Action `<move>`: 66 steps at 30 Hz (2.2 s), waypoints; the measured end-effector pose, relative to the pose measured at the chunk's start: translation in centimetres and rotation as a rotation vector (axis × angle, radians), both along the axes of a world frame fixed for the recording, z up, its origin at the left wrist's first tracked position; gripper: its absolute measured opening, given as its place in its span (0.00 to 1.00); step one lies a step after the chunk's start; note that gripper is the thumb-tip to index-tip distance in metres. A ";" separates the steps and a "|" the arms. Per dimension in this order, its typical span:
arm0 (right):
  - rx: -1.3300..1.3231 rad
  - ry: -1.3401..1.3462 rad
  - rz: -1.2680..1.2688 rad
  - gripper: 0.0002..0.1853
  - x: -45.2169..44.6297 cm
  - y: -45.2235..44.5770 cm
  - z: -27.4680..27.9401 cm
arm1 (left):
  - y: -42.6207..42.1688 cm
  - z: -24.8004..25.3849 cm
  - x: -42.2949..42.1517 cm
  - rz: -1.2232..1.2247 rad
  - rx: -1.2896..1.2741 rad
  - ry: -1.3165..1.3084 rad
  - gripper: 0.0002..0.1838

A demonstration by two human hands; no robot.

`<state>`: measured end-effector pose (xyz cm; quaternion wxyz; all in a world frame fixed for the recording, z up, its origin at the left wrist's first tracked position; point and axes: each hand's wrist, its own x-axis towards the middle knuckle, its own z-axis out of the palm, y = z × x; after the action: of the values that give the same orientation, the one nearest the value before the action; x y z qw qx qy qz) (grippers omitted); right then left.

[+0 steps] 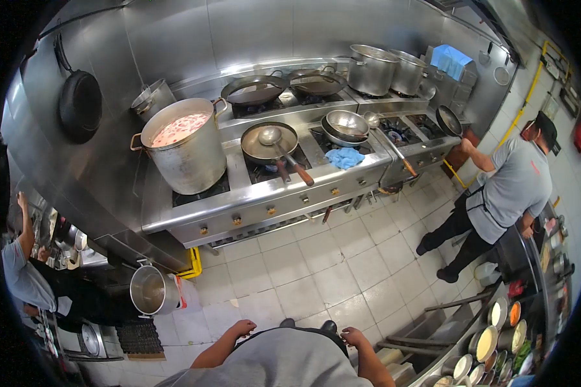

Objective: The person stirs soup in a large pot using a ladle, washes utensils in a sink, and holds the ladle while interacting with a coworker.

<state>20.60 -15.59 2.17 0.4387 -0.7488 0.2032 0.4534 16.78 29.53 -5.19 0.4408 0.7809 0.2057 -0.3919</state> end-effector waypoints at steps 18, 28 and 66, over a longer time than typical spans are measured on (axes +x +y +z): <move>-0.011 -0.034 0.013 0.19 -0.6 -0.6 -2.8 | -0.2 1.4 -0.6 -0.013 -0.003 0.069 0.20; -0.220 -0.309 0.043 0.19 -2.4 -2.1 -2.4 | -1.7 2.3 0.7 -0.245 -0.049 0.256 0.22; 0.984 -0.124 0.043 0.26 44.0 13.1 21.6 | -14.7 5.7 9.8 0.060 0.000 -0.001 0.27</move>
<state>64.58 -2.50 23.75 0.7421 -0.4823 -0.0767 0.4591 26.60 14.86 0.50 0.4526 0.7746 0.2287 -0.3780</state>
